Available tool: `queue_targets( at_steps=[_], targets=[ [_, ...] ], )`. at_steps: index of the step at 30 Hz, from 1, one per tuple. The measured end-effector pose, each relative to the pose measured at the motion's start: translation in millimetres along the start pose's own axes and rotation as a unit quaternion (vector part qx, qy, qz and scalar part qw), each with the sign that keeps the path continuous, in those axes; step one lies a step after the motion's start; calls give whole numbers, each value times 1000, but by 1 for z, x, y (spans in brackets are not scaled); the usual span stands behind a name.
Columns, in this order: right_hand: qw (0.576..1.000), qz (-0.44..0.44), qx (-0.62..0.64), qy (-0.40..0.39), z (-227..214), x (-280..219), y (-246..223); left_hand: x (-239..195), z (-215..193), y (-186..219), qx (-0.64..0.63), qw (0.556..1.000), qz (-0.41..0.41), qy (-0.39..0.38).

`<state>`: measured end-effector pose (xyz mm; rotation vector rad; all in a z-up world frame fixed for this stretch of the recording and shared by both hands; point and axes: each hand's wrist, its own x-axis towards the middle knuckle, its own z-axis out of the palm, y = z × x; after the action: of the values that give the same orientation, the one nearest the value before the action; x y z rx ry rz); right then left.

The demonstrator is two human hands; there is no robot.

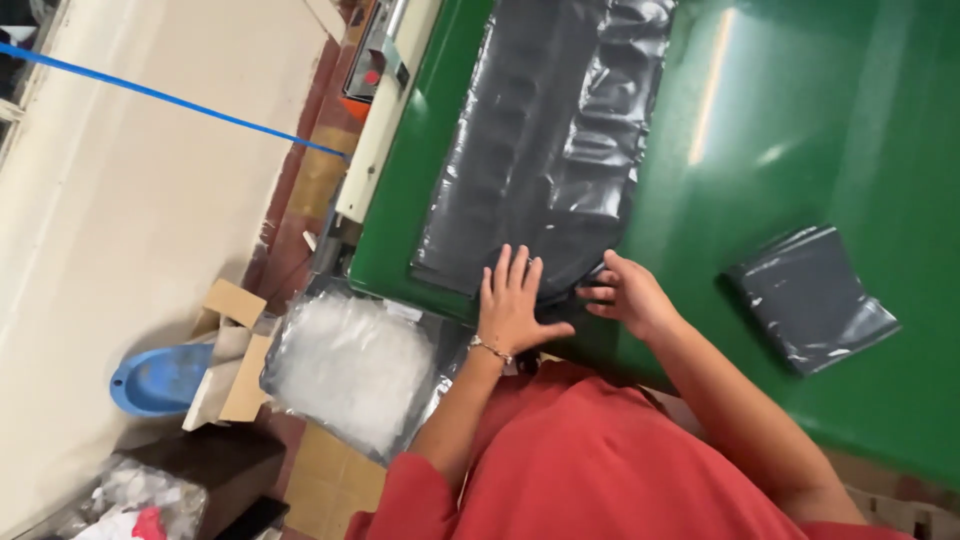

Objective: The person folds black plastic bags on a conveyor belt, inserts each folded bag into a clear plastic sleeve with a label, and places the finished packages into a red crate.

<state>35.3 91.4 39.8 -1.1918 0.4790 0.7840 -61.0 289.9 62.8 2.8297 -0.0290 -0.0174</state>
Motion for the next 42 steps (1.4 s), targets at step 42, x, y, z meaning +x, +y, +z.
queue_targets(
  at_steps=[42],
  targets=[
    [550,-668,-502,1,30,4,-43,8,11,-123,51,979,131,148]
  ],
)
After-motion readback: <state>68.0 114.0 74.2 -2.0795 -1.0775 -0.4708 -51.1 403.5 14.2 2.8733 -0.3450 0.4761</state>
